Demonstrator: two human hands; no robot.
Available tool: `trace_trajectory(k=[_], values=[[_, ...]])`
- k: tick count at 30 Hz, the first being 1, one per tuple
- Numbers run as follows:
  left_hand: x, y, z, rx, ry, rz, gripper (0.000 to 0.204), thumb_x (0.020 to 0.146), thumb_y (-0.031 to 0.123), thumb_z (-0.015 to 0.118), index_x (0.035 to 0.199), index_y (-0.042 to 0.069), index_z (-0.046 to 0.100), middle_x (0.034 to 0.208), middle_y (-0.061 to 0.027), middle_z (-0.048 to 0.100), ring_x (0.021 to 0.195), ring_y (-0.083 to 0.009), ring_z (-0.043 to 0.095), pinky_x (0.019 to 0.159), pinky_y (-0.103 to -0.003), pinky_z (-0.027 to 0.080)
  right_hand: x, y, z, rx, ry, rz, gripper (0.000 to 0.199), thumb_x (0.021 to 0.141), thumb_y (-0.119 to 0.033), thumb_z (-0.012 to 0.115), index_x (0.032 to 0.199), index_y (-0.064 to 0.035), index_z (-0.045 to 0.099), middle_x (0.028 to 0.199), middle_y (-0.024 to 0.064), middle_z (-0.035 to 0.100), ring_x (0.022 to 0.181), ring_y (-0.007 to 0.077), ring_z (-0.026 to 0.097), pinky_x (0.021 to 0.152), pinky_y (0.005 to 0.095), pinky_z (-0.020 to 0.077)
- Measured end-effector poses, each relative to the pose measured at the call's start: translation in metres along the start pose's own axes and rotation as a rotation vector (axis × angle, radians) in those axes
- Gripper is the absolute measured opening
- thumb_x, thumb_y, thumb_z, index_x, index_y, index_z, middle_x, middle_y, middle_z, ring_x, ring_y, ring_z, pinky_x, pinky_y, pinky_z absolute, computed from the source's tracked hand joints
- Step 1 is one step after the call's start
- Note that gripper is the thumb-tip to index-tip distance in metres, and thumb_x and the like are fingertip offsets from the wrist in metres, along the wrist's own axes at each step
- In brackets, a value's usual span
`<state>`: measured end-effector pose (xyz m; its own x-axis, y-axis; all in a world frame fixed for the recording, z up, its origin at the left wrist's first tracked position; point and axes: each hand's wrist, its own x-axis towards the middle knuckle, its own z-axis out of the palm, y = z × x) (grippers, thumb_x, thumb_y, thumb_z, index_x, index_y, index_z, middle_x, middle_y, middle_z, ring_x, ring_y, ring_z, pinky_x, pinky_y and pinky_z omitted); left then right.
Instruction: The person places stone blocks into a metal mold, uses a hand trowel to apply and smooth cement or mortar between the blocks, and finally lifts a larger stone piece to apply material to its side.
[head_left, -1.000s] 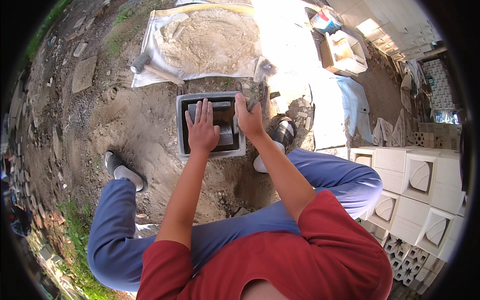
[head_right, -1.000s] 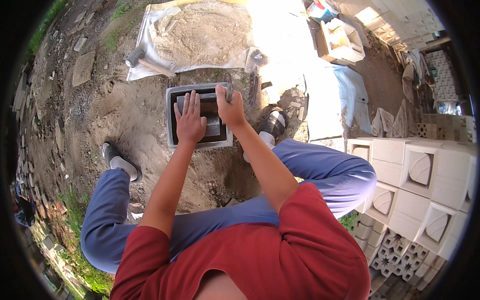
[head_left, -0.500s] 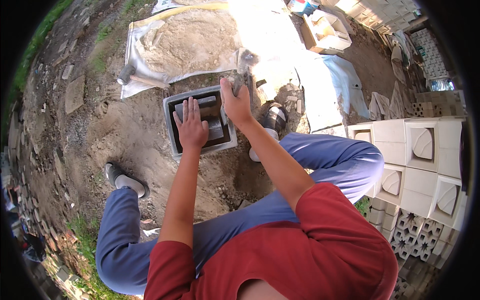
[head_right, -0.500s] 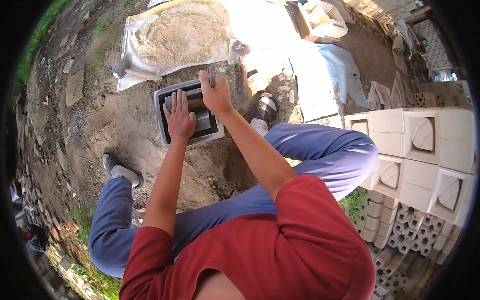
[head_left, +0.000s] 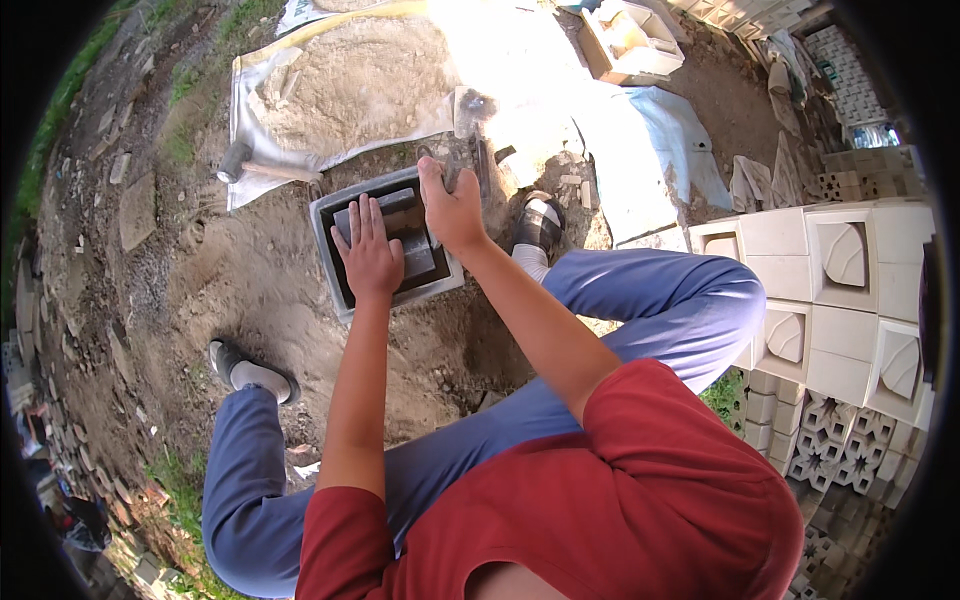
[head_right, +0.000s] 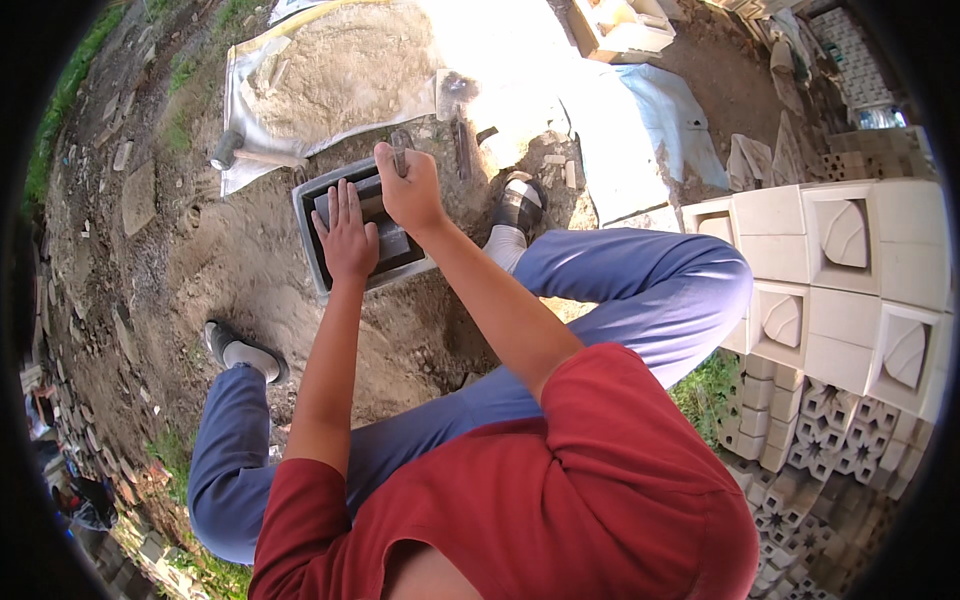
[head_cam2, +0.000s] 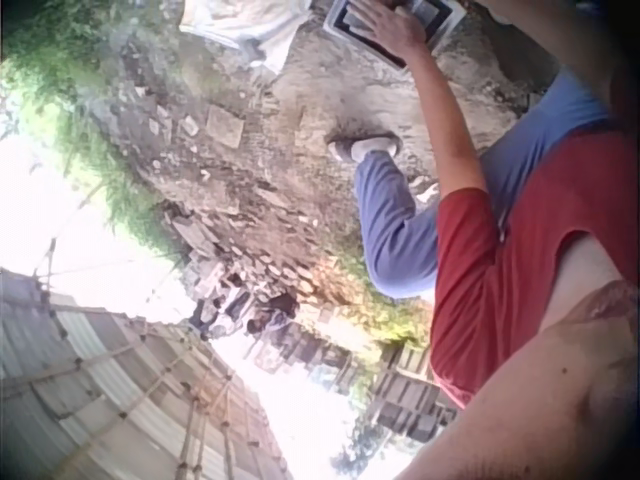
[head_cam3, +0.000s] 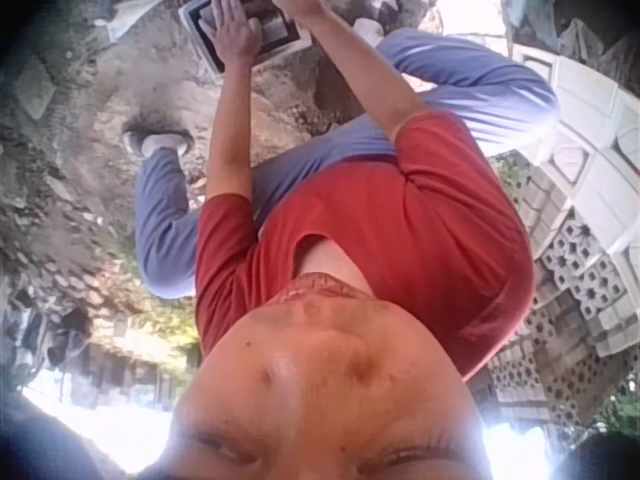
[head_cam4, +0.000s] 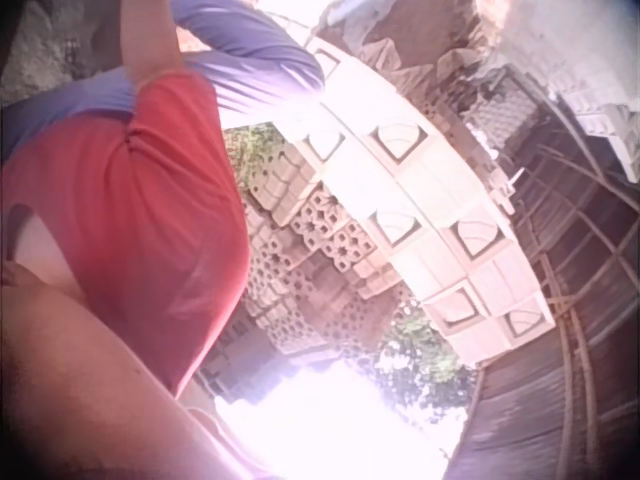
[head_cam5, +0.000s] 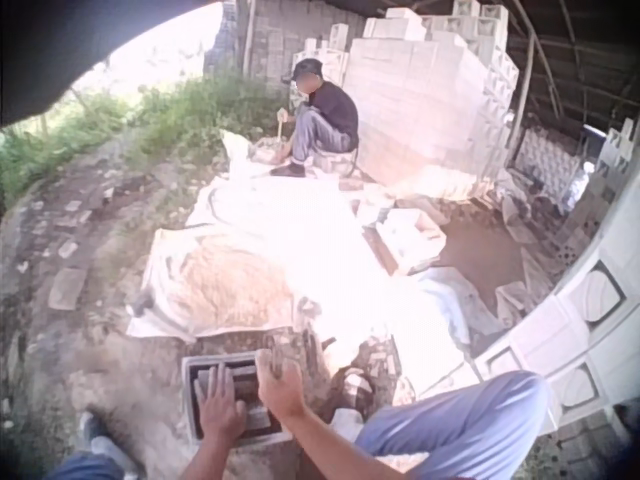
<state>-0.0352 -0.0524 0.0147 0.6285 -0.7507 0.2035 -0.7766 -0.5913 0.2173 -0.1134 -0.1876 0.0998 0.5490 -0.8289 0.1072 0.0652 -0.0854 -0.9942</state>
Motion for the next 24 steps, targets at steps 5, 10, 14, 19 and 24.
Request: trace_trajectory(k=[5,10,14,19,24], values=[[0.01,0.023,0.005,-0.029,-0.002,0.036,0.079,0.087,0.026,0.049,0.16,0.006,0.029,0.169,-0.0095,0.025,0.157,-0.0264,0.02,0.125,-0.06,0.007,-0.011,0.039,-0.027,0.106,0.041,-0.02,0.045,0.106,-0.023,0.056,0.064,-0.007,0.051,0.06,-0.0068,0.046,0.055,0.0042,0.037,0.049,0.0279,0.0278],[0.002,0.004,0.0,-0.002,-0.016,0.003,0.079,0.087,0.025,0.051,0.161,0.007,0.028,0.169,-0.009,0.025,0.157,-0.026,0.019,0.126,-0.059,0.007,0.001,-0.006,-0.012,0.057,-0.049,0.017,0.043,0.107,-0.023,0.056,0.067,-0.0075,0.053,0.062,-0.0078,0.047,0.055,0.0027,0.038,0.049,0.0266,0.0275],[0.013,0.034,0.0,-0.056,-0.008,0.039,0.079,0.088,0.024,0.048,0.162,0.008,0.027,0.17,-0.0074,0.024,0.158,-0.0253,0.018,0.126,-0.058,0.007,-0.009,0.044,-0.033,-0.066,0.052,-0.123,0.047,0.103,-0.026,0.059,0.066,0.003,0.054,0.054,0.0052,0.04,0.054,0.0103,0.038,0.05,0.0369,0.0349],[0.007,0.021,0.003,-0.029,-0.031,0.016,0.079,0.087,0.024,0.049,0.162,0.009,0.027,0.17,-0.0071,0.024,0.158,-0.0253,0.016,0.126,-0.058,0.007,0.011,0.026,-0.025,0.039,0.009,0.002,0.047,0.103,-0.027,0.059,0.067,0.0029,0.055,0.053,0.0078,0.04,0.054,0.0118,0.039,0.051,0.0375,0.0356],[0.003,0.015,-0.001,-0.042,-0.013,0.017,0.079,0.088,0.025,0.049,0.162,0.009,0.027,0.17,-0.0073,0.023,0.158,-0.026,0.017,0.126,-0.058,0.007,0.001,0.018,-0.013,0.021,0.036,-0.034,0.051,0.104,-0.029,0.059,0.065,0.0032,0.053,0.053,0.0071,0.04,0.054,0.0118,0.037,0.05,0.0381,0.0335]])
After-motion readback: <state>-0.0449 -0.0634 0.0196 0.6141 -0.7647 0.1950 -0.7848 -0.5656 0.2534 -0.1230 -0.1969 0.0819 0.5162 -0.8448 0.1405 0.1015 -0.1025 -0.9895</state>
